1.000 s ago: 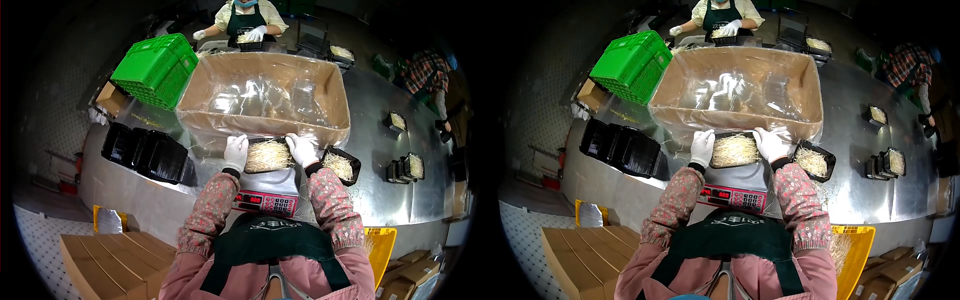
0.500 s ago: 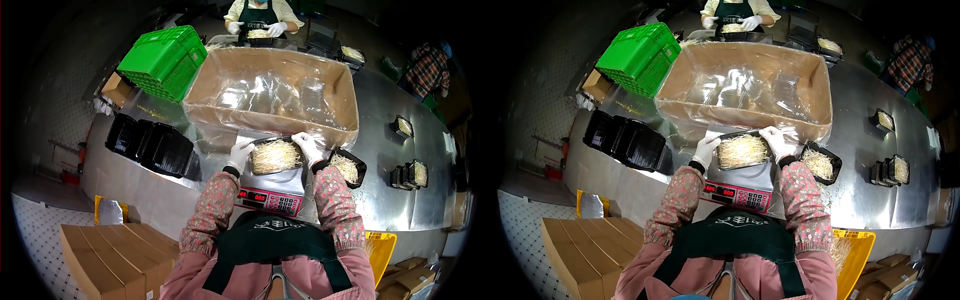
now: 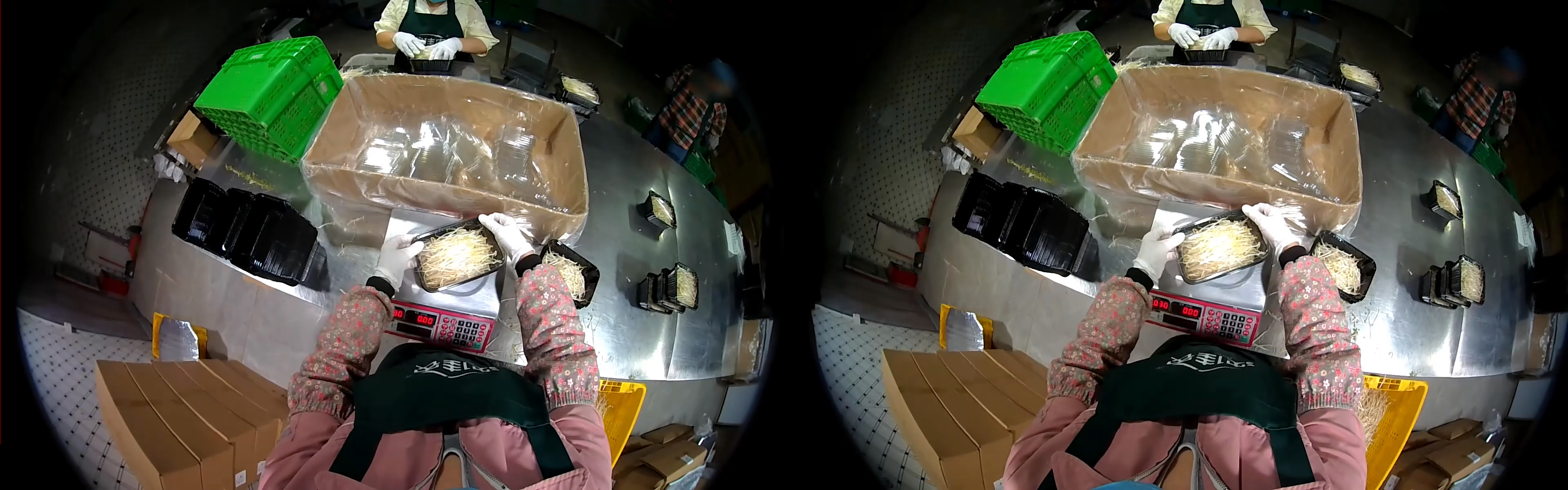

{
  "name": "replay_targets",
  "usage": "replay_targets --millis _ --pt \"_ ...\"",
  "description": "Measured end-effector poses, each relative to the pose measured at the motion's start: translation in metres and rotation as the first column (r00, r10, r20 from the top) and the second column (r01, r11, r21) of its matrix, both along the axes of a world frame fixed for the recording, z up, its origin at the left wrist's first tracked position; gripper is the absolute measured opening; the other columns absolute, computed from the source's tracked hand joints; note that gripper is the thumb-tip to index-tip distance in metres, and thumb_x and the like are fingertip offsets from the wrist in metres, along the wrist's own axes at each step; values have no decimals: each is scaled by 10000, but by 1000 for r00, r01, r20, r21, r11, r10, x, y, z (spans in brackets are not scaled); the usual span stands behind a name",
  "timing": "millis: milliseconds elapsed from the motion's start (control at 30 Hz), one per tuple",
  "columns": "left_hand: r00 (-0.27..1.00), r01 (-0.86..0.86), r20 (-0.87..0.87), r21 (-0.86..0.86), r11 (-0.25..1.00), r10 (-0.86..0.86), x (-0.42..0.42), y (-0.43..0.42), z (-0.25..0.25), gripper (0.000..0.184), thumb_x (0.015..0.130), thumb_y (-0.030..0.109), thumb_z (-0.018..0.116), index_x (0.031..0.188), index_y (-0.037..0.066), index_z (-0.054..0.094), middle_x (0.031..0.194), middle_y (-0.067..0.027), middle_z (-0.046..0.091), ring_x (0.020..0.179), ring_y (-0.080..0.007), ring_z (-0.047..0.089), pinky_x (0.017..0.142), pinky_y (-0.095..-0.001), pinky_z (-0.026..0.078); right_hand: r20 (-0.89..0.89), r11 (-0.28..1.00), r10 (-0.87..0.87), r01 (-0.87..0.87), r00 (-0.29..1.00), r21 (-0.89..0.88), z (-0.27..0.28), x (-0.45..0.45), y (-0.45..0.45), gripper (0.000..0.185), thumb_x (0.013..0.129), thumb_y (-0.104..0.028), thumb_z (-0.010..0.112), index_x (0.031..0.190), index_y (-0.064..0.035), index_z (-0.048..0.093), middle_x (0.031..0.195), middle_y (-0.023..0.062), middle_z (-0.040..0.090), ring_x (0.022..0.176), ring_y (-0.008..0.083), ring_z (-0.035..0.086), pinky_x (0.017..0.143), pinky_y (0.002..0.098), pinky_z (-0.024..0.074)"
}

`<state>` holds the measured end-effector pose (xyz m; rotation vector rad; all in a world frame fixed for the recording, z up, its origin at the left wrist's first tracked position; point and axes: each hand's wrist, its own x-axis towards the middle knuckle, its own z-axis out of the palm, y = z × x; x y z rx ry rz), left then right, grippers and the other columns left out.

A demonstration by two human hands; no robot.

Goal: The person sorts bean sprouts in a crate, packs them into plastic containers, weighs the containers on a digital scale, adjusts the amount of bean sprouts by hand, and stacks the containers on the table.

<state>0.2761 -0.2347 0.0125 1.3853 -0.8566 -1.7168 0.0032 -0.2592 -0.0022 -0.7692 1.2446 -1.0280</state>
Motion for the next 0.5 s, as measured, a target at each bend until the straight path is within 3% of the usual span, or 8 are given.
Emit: replay_targets --millis 167,233,333,467,500 --pt "990 -65 -132 -52 997 58 -6 6 -12 205 863 43 616 1058 -17 592 991 -72 629 879 -163 621 736 -297 521 45 999 25 -22 999 -49 -8 -2 -5 64 873 -124 656 831 -80 637 770 -14 634 682 84 573 655 240 472" --pt "985 -76 -162 -78 994 62 -4 4 -25 213 845 13 602 1053 -35 598 990 -89 630 876 -174 623 737 -295 522 141 997 31 -21 990 -70 -6 -2 -2 67 867 -98 663 826 -59 625 775 -15 628 711 74 562 677 221 458" --pt "957 -142 -261 -53 989 123 -6 6 -20 188 820 -42 592 1008 -43 606 971 -102 627 878 -204 628 804 -324 524 102 989 10 5 995 -145 -18 -1 0 41 862 -72 659 851 -57 622 790 -9 630 724 75 570 691 221 464" --pt "961 -124 -258 -92 988 97 -1 2 -37 170 804 -45 602 972 -45 621 947 -96 632 865 -194 624 802 -307 506 201 979 -5 46 980 -199 -30 1 8 45 849 -41 657 835 -58 617 768 -17 621 696 60 552 671 210 456" --pt "984 -100 -161 -166 981 73 1 -2 -43 169 792 -4 626 959 -21 637 896 -70 639 806 -166 605 729 -285 482 156 980 -29 59 987 -192 -30 2 9 46 849 -42 659 833 -57 618 763 -19 620 692 57 551 666 207 455"
